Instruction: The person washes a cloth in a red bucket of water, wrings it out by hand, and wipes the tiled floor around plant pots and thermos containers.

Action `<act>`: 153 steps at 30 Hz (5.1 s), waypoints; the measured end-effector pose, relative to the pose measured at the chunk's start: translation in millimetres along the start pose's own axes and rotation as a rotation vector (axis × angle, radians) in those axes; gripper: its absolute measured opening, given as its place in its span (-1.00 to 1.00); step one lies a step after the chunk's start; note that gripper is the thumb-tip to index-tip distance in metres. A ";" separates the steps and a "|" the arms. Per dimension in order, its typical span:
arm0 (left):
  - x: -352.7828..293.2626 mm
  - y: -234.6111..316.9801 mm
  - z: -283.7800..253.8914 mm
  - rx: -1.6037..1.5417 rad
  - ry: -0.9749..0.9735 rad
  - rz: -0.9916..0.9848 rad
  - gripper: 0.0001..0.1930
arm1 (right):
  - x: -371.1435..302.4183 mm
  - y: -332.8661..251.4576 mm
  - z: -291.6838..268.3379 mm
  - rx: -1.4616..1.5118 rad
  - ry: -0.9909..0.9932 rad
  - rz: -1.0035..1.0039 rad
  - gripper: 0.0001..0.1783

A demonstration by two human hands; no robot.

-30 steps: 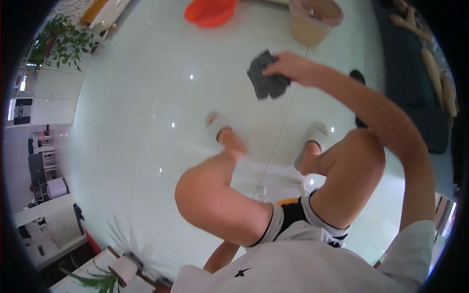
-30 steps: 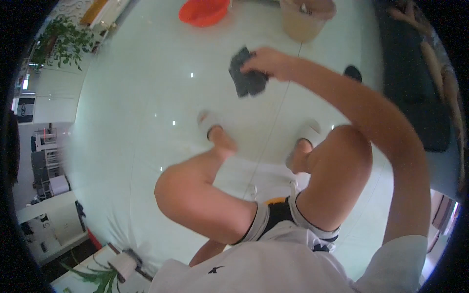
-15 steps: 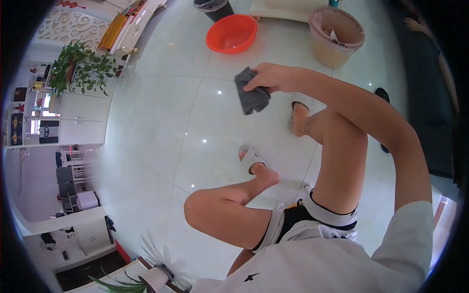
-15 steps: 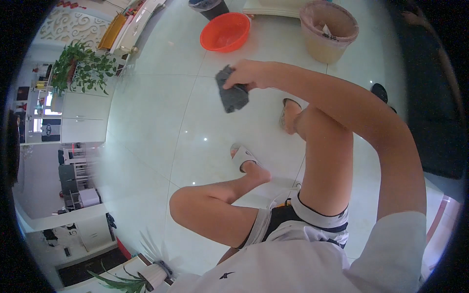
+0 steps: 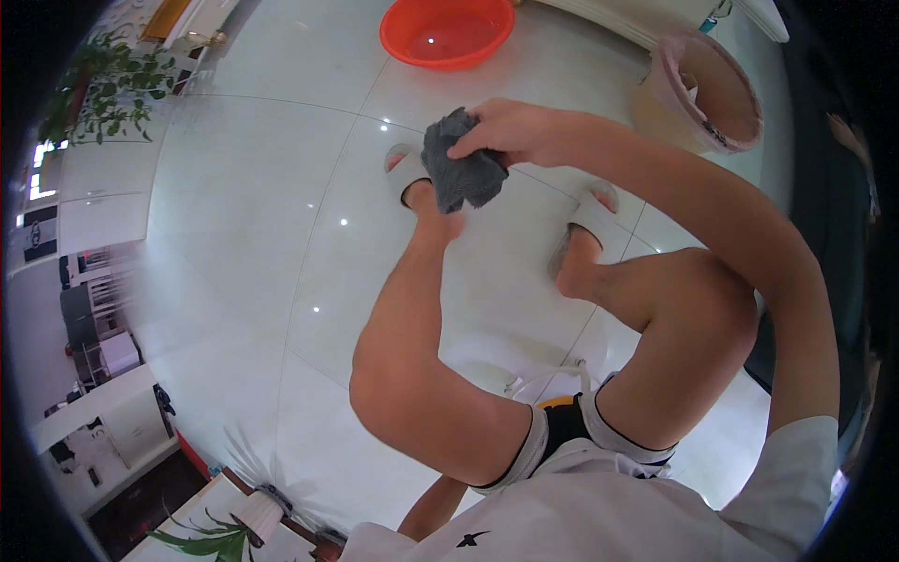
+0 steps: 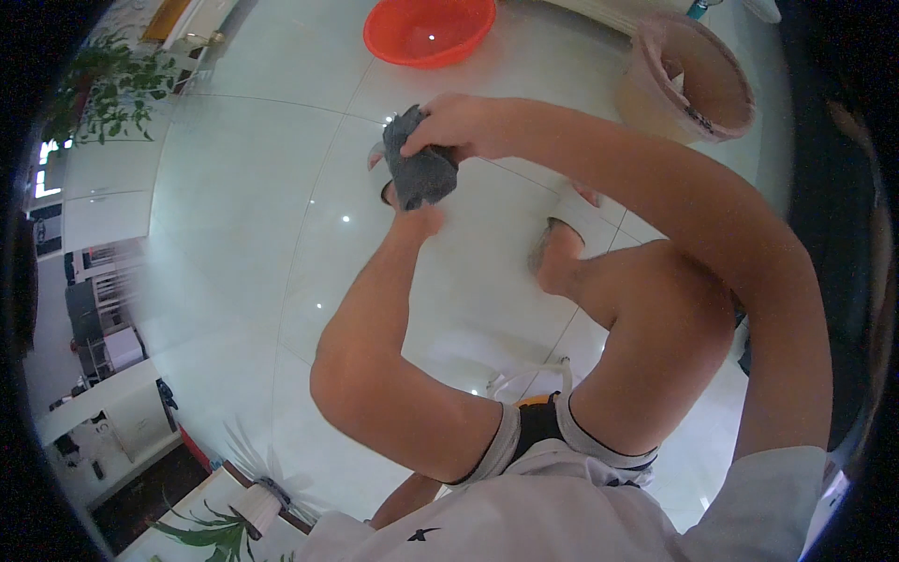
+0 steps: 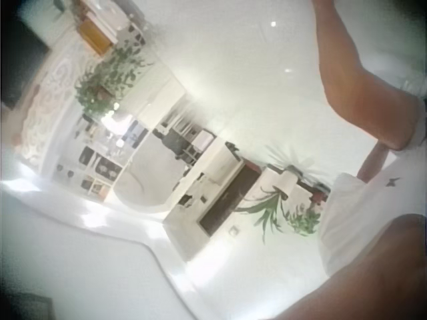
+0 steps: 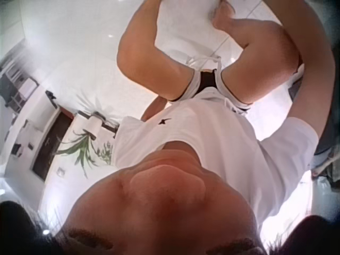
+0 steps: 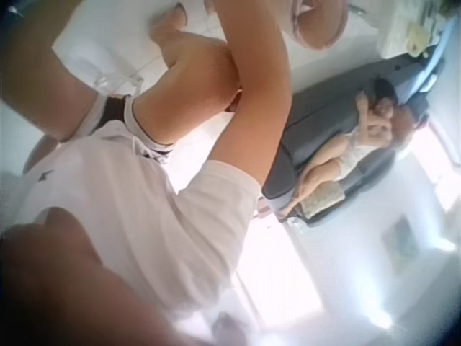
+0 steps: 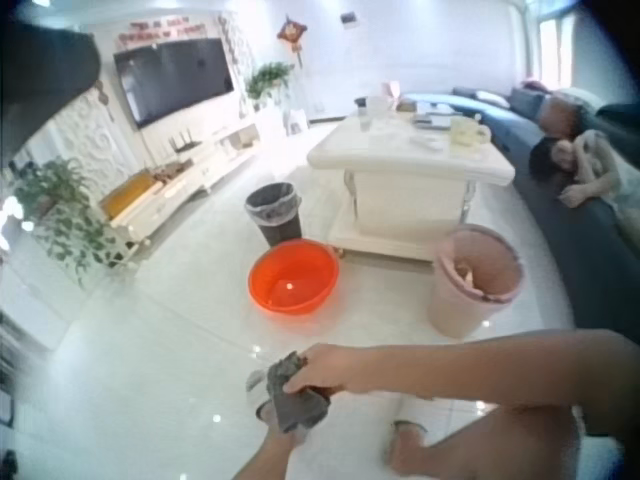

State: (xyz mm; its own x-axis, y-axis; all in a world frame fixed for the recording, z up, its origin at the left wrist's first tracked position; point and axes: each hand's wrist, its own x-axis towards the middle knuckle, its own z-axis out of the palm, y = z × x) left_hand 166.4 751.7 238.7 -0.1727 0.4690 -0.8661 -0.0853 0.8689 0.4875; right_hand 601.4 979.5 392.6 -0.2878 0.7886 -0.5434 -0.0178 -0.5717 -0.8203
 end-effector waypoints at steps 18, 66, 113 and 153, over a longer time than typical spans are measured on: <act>32.4 64.0 10.6 0.132 0.005 -0.015 -0.73 | 51.8 -97.5 -92.0 -0.052 0.276 -0.124 -0.61; 72.2 305.0 498.3 0.534 -0.752 0.075 -0.62 | 25.3 70.4 -174.3 0.599 0.528 0.023 -0.73; 136.6 259.8 563.3 1.829 -0.318 0.947 -0.66 | 140.3 147.6 -204.4 -1.004 1.026 -0.034 -0.75; 142.0 260.4 536.4 1.529 -0.310 1.429 -0.62 | 96.3 130.7 -215.3 -0.979 0.878 -0.079 -0.64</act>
State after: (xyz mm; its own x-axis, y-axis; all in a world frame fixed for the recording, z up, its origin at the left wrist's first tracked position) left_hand 646.0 1129.3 183.6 0.7672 0.6280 -0.1300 0.6280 -0.6945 0.3512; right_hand 777.6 1029.5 194.6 0.4018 0.9081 -0.1181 0.7976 -0.4104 -0.4421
